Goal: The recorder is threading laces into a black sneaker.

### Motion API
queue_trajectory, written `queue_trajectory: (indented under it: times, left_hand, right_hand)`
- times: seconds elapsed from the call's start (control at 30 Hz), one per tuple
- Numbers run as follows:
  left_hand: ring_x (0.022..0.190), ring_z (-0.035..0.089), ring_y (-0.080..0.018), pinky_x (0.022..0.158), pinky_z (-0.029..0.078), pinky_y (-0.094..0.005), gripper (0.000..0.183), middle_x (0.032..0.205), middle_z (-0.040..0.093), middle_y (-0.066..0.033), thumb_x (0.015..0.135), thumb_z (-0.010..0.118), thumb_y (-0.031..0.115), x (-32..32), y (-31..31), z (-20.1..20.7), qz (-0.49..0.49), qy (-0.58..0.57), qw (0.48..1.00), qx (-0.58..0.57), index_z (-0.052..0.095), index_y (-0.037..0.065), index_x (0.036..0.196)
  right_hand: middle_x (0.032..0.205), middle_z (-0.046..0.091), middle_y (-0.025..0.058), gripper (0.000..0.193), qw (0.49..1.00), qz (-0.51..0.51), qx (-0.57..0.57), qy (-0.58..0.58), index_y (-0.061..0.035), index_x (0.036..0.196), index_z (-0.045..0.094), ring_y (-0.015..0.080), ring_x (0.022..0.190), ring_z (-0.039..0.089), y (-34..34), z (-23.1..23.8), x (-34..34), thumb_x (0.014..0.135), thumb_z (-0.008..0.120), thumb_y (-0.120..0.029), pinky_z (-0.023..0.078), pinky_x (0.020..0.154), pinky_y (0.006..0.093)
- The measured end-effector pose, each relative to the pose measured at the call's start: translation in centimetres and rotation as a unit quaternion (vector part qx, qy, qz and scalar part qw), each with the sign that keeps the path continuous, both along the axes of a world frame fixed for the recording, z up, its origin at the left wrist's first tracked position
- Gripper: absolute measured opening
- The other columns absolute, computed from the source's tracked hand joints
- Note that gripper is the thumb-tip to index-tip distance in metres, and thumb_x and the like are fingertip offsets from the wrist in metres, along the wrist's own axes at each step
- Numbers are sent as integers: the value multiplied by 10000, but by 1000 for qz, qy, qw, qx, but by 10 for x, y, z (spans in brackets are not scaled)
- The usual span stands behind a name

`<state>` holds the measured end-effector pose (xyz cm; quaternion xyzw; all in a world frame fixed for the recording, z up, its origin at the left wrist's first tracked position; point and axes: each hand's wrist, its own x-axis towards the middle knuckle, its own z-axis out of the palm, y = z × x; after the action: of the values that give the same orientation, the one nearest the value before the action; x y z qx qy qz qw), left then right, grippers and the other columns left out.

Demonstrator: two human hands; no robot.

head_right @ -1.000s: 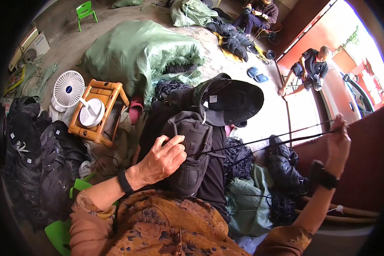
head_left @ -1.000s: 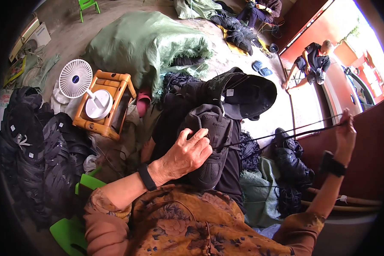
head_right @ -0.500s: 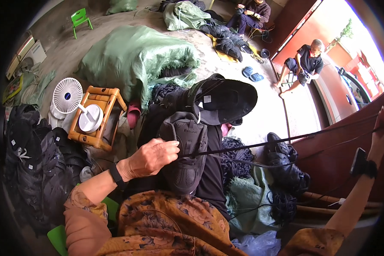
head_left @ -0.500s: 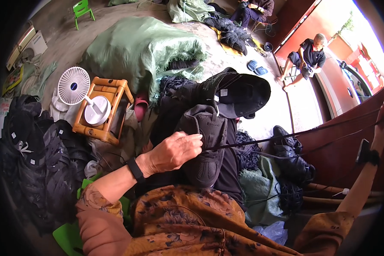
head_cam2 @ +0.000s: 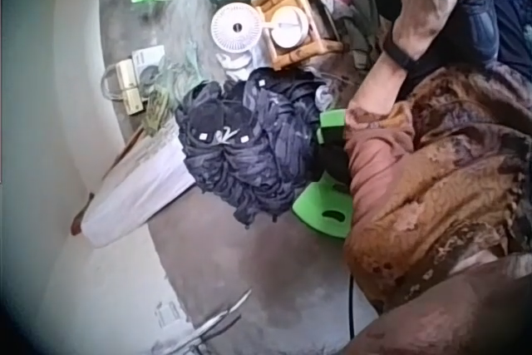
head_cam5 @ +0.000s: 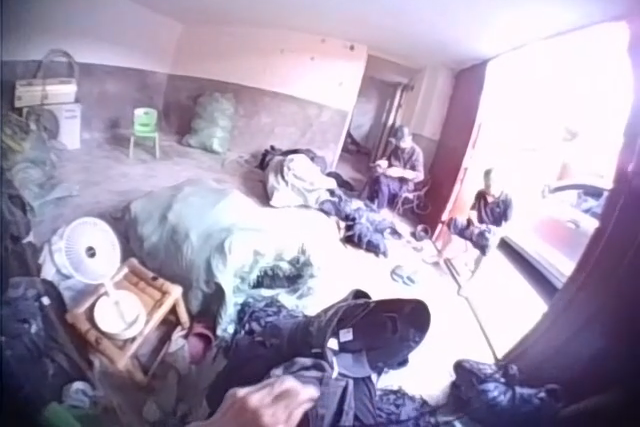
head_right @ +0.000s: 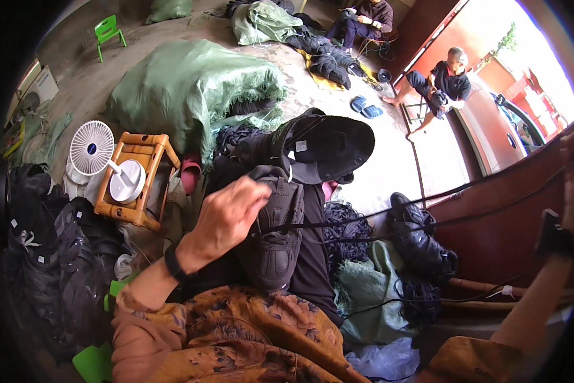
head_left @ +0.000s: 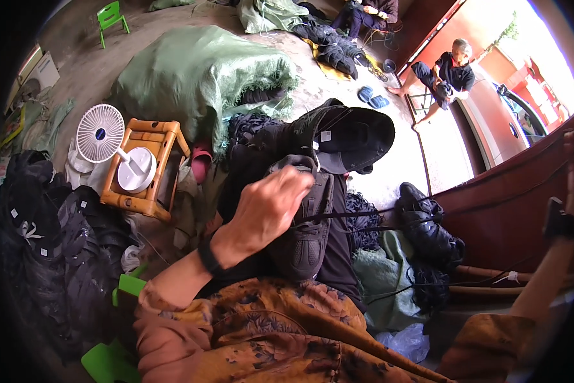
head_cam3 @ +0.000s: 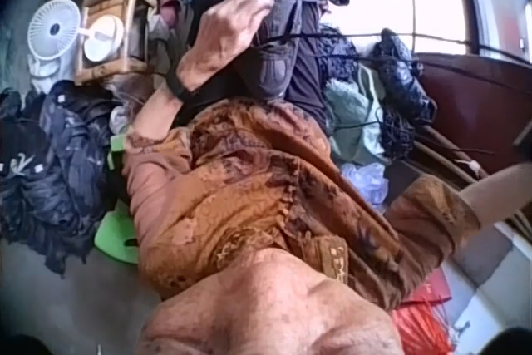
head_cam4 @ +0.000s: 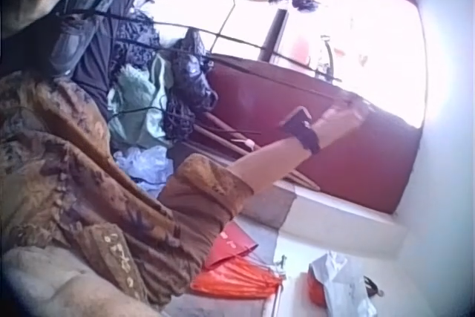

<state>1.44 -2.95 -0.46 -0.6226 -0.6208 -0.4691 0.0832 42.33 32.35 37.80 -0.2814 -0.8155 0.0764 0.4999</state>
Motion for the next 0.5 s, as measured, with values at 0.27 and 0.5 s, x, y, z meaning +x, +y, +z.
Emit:
queue_trajectory:
  times: [0.27, 0.5]
  left_hand:
    - [901, 604, -229, 713, 559, -303, 282, 970, 557, -77, 706, 681, 8, 25, -38, -42, 23, 178, 982, -54, 615, 14, 980]
    - [805, 618, -225, 645, 551, -299, 234, 883, 575, -65, 685, 678, -44, 28, -26, -43, 46, 94, 994, -13, 628, 33, 901]
  right_hand:
    - [736, 498, -20, 129, 897, 159, -400, 102, -88, 889, 593, 69, 649, 453, -2, -318, -79, 953, 540, -186, 396, 610, 212]
    - [698, 559, 10, 180, 799, 236, -487, -262, -22, 908, 573, 62, 498, 423, -167, -398, -207, 990, 508, -168, 327, 450, 221]
